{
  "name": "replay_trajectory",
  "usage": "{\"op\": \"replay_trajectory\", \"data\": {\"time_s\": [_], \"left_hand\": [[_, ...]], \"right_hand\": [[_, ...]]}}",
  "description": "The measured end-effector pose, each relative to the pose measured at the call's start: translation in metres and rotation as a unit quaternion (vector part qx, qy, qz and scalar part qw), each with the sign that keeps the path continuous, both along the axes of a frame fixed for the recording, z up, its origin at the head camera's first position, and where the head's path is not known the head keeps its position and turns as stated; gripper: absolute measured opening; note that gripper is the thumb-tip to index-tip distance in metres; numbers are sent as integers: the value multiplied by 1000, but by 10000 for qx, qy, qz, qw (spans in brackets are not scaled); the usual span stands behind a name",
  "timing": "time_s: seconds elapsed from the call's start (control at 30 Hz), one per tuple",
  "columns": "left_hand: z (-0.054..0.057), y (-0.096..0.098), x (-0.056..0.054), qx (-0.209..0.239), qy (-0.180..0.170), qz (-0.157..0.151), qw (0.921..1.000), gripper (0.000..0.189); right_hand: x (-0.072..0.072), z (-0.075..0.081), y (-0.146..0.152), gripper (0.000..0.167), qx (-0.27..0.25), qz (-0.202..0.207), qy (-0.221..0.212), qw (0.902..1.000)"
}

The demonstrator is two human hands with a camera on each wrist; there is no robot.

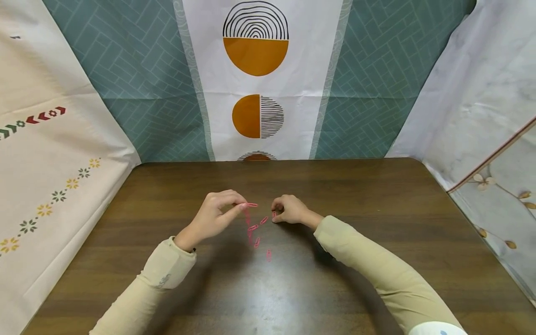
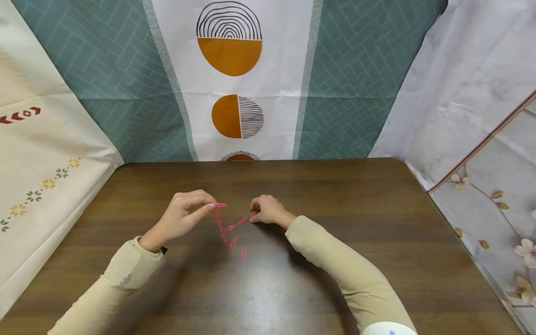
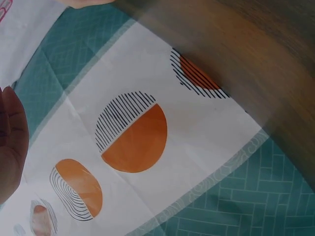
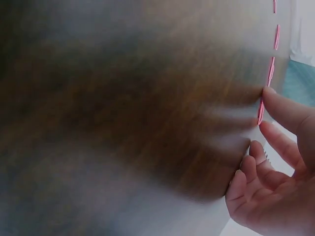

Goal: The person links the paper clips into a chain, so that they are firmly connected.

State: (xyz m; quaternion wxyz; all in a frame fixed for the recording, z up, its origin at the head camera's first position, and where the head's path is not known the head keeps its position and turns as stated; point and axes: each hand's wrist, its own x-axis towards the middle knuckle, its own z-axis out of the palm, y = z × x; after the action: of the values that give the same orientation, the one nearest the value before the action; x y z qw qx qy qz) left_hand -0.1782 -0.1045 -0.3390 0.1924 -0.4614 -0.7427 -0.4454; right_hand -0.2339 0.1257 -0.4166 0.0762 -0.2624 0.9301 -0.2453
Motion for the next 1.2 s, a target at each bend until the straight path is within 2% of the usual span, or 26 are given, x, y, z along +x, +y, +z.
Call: {"op": "replay_trajectory", "data": {"time_s": [0.23,0.5,0.7,1.03,1.2], "left_hand": [[1,-6,3,-39,-94,40,9999,20],[21,-3,18,-196,-202,133,9995,17],[19,-3,19,-202,-262,91,9994,17],[17,-1,20,-321,-408,123,9986,14],[15,0,20,-289,-384,49,9988,16]], "right_hand": [[0,-2,-4,21,69,-138,70,9999],[0,-2,-2,19,-216,-252,26,9994],[3,1,7,2,-324,-102,-114,9994],[11,15,22,3,-843,-102,-274,9960],[17,27,24,4,-1212,-130,-74,9925]]}}
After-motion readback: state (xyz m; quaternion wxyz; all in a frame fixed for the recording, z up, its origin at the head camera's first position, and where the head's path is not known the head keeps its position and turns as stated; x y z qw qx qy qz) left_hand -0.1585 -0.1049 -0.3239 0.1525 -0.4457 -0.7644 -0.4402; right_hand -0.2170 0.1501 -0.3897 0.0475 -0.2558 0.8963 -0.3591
